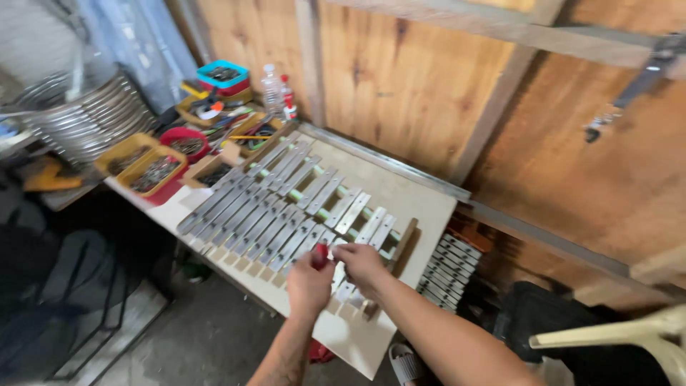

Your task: Assembling a glockenspiel by fastening metal bars to a frame using a screwdriver

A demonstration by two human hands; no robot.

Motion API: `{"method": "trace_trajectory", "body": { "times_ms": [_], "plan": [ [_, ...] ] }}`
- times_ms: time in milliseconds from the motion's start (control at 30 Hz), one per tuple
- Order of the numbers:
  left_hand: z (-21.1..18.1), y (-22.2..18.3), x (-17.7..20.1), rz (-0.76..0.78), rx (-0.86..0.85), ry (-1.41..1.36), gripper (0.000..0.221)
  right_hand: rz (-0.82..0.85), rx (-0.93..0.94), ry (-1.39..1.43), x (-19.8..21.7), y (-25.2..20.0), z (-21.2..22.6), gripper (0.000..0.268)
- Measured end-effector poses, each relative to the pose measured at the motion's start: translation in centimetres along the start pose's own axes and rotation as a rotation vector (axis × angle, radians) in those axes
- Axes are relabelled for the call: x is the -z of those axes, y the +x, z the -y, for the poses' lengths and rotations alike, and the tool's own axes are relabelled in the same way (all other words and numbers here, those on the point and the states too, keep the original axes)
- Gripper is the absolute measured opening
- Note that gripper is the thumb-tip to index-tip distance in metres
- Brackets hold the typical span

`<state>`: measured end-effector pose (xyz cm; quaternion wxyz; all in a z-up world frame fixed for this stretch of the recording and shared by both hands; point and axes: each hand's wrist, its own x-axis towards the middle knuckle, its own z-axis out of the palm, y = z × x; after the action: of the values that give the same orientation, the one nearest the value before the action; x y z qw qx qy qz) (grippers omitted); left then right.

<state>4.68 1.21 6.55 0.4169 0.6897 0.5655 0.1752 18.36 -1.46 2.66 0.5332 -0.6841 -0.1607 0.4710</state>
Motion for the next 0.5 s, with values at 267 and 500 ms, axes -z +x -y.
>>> {"method": "trace_trajectory", "body": {
  "times_ms": [267,500],
  "plan": [
    [-2.9,4.1,1.4,-0.085,-0.001,-0.097,0.032,0.027,0.112,0.047,-0.3,1.6,5.8,0.034],
    [7.9,5.7,-1.9,0.06,-0.008,0.188,0.032,0.028,0.072,0.036,5.1,0.7,3.2,0.031]
  ]
}}
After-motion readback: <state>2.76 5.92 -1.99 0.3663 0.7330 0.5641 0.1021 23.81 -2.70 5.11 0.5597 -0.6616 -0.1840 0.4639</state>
